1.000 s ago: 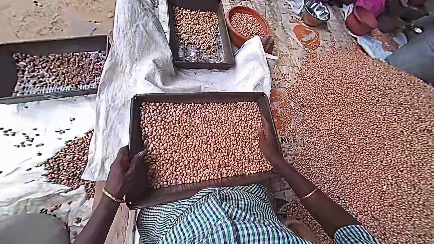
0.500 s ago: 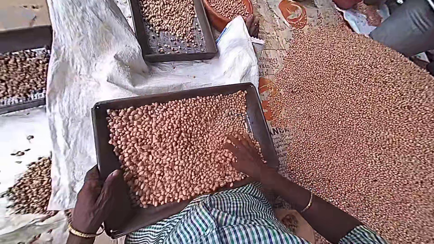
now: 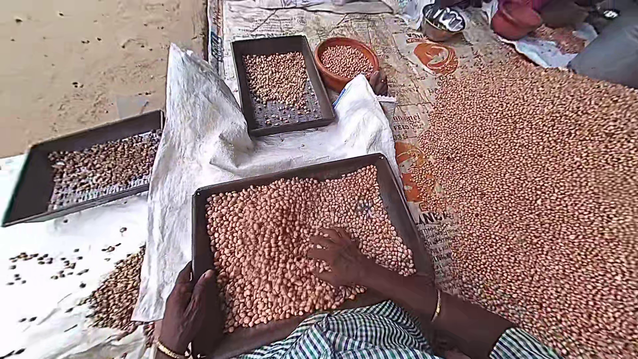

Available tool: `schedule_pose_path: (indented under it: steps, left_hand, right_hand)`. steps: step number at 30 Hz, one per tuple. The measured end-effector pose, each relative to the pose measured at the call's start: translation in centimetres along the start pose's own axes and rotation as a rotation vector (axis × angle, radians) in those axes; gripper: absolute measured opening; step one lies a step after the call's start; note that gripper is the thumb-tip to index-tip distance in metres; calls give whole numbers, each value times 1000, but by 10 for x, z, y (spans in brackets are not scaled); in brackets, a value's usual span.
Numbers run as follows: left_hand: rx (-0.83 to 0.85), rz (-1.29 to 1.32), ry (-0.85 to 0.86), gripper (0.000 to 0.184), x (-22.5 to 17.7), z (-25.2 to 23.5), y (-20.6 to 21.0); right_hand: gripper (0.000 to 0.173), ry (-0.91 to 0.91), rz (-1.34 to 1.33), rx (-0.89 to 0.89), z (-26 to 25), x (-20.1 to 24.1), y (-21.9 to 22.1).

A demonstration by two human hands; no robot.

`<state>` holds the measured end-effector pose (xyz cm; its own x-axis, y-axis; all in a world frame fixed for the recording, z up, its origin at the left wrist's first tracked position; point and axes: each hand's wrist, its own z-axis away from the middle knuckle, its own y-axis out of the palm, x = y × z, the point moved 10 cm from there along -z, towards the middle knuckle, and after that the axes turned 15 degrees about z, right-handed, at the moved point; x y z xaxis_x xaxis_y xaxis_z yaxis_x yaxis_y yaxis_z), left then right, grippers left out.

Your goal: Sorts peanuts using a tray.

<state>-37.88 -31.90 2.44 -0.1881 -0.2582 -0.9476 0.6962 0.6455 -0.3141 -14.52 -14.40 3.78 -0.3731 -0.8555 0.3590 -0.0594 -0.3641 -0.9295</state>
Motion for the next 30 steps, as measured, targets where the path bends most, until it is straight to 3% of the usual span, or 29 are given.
schedule_pose_path:
  steps: [2,4,6,8,10,13,16,18,20,22,24,27,30]
  left_hand:
    - [20,24,-21,69,0,0,5]
    - [17,33,2,66,-3,-1,8]
    - [18,33,12,59,-5,-3,11]
    - [20,43,9,57,-5,-4,13]
    - [4,42,-10,55,-3,-3,9]
    - [-20,44,-26,52,-1,-3,1]
    - [-17,34,-33,54,2,-2,0]
    - [-11,26,-20,55,0,-2,1]
    - [-4,42,-10,59,1,-1,2]
    - [20,64,1,62,1,-3,7]
    - [35,58,6,63,0,-5,10]
    - [42,51,-1,64,-1,-5,11]
    - [35,65,-34,60,-3,-2,7]
  right_hand:
    - [35,144,117,22,40,-38,-8]
    - [50,354,167,53,58,-94,-22]
    - [58,468,160,-56,46,-137,-38]
    - [55,513,75,-161,8,-158,-44]
    - [48,463,-11,-243,-42,-149,-40]
    - [42,261,-82,-212,-88,-81,-22]
    - [39,5,-159,-81,-66,-8,-5]
    - [30,-113,-95,-24,-25,12,3]
    - [29,-34,1,74,16,-6,2]
    - [33,162,115,105,42,-56,-11]
    - [36,352,162,-15,46,-115,-30]
    - [43,477,95,-140,3,-163,-40]
    - [49,416,51,-114,-63,-140,-30]
